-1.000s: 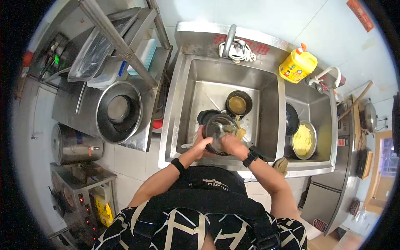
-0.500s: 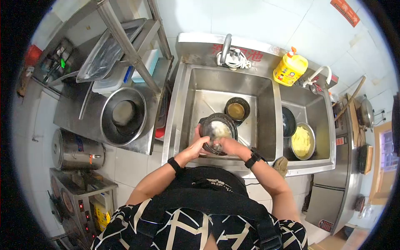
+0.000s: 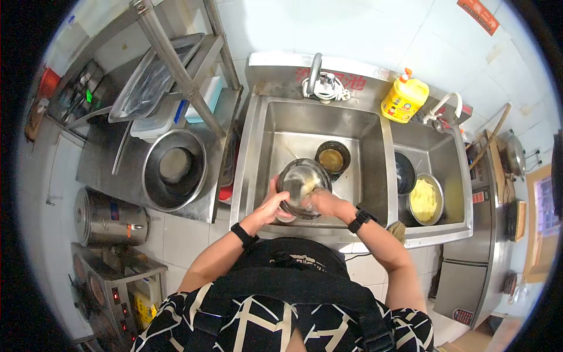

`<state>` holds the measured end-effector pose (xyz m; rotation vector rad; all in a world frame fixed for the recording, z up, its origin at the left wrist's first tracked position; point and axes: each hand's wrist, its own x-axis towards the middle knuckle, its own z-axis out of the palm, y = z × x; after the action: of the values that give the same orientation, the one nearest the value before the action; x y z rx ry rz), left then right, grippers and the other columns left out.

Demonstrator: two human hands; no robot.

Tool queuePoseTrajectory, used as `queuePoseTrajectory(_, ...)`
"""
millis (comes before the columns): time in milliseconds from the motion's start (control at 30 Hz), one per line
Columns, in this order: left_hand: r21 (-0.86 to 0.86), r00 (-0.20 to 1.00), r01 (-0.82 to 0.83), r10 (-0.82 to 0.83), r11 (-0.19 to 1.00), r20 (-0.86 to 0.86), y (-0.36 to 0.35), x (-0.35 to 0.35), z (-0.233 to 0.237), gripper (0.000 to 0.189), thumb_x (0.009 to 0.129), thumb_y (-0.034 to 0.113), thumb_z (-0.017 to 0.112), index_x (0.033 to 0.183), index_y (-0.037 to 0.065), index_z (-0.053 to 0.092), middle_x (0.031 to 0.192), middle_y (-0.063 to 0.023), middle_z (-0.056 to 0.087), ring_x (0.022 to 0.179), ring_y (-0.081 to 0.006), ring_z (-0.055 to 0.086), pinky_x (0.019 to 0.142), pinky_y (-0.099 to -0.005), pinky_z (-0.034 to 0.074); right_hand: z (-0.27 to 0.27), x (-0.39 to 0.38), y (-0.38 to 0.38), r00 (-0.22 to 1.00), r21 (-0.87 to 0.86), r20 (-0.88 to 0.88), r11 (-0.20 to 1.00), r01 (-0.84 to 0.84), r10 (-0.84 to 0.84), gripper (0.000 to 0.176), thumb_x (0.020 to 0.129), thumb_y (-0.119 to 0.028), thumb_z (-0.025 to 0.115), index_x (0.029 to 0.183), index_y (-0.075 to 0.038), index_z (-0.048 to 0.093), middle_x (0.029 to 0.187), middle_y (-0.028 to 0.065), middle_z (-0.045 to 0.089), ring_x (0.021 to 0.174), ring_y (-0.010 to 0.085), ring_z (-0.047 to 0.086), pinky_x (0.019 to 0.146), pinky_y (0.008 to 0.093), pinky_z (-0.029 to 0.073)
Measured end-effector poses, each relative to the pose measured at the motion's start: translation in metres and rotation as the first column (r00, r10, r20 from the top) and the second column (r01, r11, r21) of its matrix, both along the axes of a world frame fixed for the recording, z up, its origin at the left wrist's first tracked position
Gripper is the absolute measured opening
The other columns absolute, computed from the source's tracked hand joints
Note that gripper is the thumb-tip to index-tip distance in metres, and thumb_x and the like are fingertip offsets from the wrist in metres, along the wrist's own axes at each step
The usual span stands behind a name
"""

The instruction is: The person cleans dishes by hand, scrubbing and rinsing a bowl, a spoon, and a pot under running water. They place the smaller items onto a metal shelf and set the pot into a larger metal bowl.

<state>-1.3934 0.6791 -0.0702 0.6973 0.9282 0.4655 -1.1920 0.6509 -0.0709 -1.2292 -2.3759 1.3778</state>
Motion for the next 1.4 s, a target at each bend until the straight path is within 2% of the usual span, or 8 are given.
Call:
queuePoseTrajectory(233, -0.03, 0.962, 0.175, -0.164, 0.984, 0.22, -0.001, -0.003, -0.023, 0.063, 0.08, 0.022, 0.044, 0.132, 0.014, 0.01, 0.126, -0.0162, 0.035, 0.105, -0.0372, 0.047, 0.067, -0.0518, 0.051, 0.014, -0.002, 0.022, 0.861, 0.482, -0.479, 0.768, 0.421, -0.172, 0.029, 0.082, -0.021, 0.041, 0.103, -0.003, 0.052, 0.107, 0.015, 0.05, 0.098, 0.0305, 0.046, 0.087, 0.038, 0.036)
queuePoseTrajectory(433, -0.032, 0.996, 0.077, -0.075, 0.997, 0.042, -0.009, 0.015, -0.001, 0.077, 0.064, 0.011, 0.044, 0.132, 0.021, 0.009, 0.118, -0.0172, 0.032, 0.097, -0.0369, 0.048, 0.057, -0.0534, 0.052, 0.031, -0.006, 0.035, 0.984, 0.895, 0.073, 0.445, 0.005, -0.16, 0.028, 0.078, -0.022, 0.045, 0.097, -0.002, 0.051, 0.098, 0.0122, 0.051, 0.095, 0.0237, 0.05, 0.079, 0.0311, 0.041)
queuePoseTrajectory(533, 0.072, 0.999, 0.043, -0.041, 0.996, -0.035, -0.017, 0.027, 0.044, 0.083, 0.064, 0.01, 0.043, 0.134, 0.023, 0.001, 0.119, -0.0185, 0.032, 0.095, -0.0372, 0.048, 0.058, -0.0524, 0.053, 0.002, 0.016, 0.029, 0.376, -0.211, -0.619, 0.607, 0.766, -0.69, 0.022, 0.083, -0.019, 0.047, 0.084, 0.002, 0.054, 0.078, 0.0142, 0.057, 0.07, 0.0257, 0.059, 0.067, 0.0375, 0.048)
queuePoseTrajectory(633, 0.229, 0.974, -0.004, 0.056, 0.973, -0.221, -0.019, 0.035, 0.056, 0.085, 0.063, 0.007, 0.044, 0.135, 0.022, 0.002, 0.124, -0.0192, 0.029, 0.098, -0.0367, 0.047, 0.064, -0.0455, 0.054, -0.062, 0.029, 0.026, 0.62, 0.574, -0.048, 0.486, 0.659, -0.783, 0.029, 0.081, -0.03, 0.052, 0.088, -0.002, 0.055, 0.07, 0.0121, 0.057, 0.057, 0.0176, 0.054, 0.053, 0.032, 0.047)
queuePoseTrajectory(767, 0.799, 0.927, -0.005, 0.302, 0.601, -0.222, -0.018, 0.038, 0.029, 0.086, 0.06, 0.0, 0.044, 0.136, 0.013, 0.006, 0.133, -0.0189, 0.017, 0.118, -0.036, 0.029, 0.097, -0.041, 0.028, -0.092, -0.022, -0.005, 0.074, -0.771, -0.266, 0.258, 0.582, -0.961, 0.026, 0.079, -0.021, 0.055, 0.092, 0.002, 0.053, 0.06, 0.0029, 0.05, 0.04, 0.0141, 0.045, 0.032, 0.0289, 0.036)
queuePoseTrajectory(867, 0.921, 0.843, 0.131, 0.447, 0.368, -0.299, -0.031, 0.037, 0.024, 0.088, 0.064, 0.002, 0.051, 0.137, 0.012, 0.004, 0.138, -0.018, 0.007, 0.125, -0.0318, 0.018, 0.101, -0.0429, 0.017, -0.099, -0.024, -0.002, 0.189, -0.807, -0.197, 0.268, 0.526, -0.962, 0.029, 0.078, -0.023, 0.056, 0.1, -0.004, 0.055, 0.077, 0.004, 0.058, 0.054, 0.0115, 0.053, 0.038, 0.0239, 0.041)
queuePoseTrajectory(1000, 0.493, 0.981, -0.175, 0.195, 0.852, 0.011, -0.018, 0.03, 0.059, 0.087, 0.072, 0.014, 0.06, 0.137, 0.015, 0.003, 0.14, -0.0139, 0.005, 0.127, -0.0291, 0.012, 0.104, -0.0398, 0.01, -0.064, 0.02, 0.018, 0.519, -0.014, -0.457, 0.589, 0.808, -0.722, 0.046, 0.074, -0.027, 0.058, 0.109, 0.001, 0.049, 0.109, 0.0151, 0.05, 0.098, 0.0245, 0.048, 0.084, 0.0416, 0.039)
queuePoseTrajectory(1400, 0.773, 0.909, 0.393, -0.082, 0.498, -0.409, 0.076, 0.005, 0.094, 0.082, 0.069, 0.01, 0.058, 0.132, 0.0, 0.006, 0.13, -0.0212, 0.027, 0.123, -0.0286, 0.026, 0.101, -0.0347, 0.021, 0.109, 0.014, 0.066, 0.847, 0.746, -0.18, 0.492, 0.449, -0.5, 0.035, 0.062, 0.0, 0.06, 0.092, -0.006, 0.045, 0.082, 0.0128, 0.047, 0.072, 0.0331, 0.054, 0.058, 0.04, 0.046)
